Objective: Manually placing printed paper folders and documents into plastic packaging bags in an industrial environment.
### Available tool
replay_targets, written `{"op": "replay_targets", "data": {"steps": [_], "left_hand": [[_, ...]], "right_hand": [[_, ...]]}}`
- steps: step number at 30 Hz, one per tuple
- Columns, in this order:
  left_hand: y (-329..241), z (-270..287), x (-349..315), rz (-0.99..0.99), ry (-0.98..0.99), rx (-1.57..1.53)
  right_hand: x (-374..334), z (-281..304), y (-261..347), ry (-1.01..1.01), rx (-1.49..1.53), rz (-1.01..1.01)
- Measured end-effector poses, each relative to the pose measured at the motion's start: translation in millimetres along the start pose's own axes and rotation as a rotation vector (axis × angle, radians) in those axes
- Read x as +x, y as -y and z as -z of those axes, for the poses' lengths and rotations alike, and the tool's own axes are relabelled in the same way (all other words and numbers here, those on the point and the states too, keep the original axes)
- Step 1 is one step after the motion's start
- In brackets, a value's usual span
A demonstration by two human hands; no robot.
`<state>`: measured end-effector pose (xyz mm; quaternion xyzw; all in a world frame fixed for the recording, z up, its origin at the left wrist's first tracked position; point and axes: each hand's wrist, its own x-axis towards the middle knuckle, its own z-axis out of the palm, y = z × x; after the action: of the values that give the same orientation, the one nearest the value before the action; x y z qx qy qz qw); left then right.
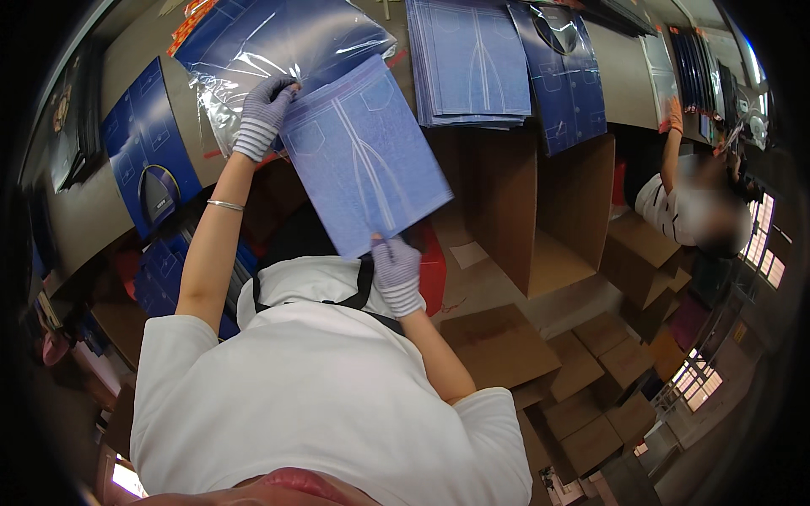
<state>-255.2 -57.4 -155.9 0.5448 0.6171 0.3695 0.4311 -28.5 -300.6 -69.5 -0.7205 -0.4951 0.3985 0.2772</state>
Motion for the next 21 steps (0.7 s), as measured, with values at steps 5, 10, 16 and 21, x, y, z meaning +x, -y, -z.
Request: {"op": "replay_targets", "data": {"steps": [5,10,16,21], "left_hand": [[-34.9,4.8,-26.8,-0.216,0.030,0.127],[-29.0,26.1,-37.5,-0.249,-0.061,0.129],[-7.4,53.1,-48.0,-0.275,-0.123,0.200],[1.7,52.9,-48.8,-0.218,-0.110,0.042]], "right_hand": [[40.9,-17.0,40.1,0.226,0.792,-0.289],[13.6,-27.6,42.5,0.535,0.592,-0.149],[28.7,-12.5,-32.6,0.187,0.634,-0.347],[85.5,-13.4,-14.7,0.305,0.422,-0.233]]}}
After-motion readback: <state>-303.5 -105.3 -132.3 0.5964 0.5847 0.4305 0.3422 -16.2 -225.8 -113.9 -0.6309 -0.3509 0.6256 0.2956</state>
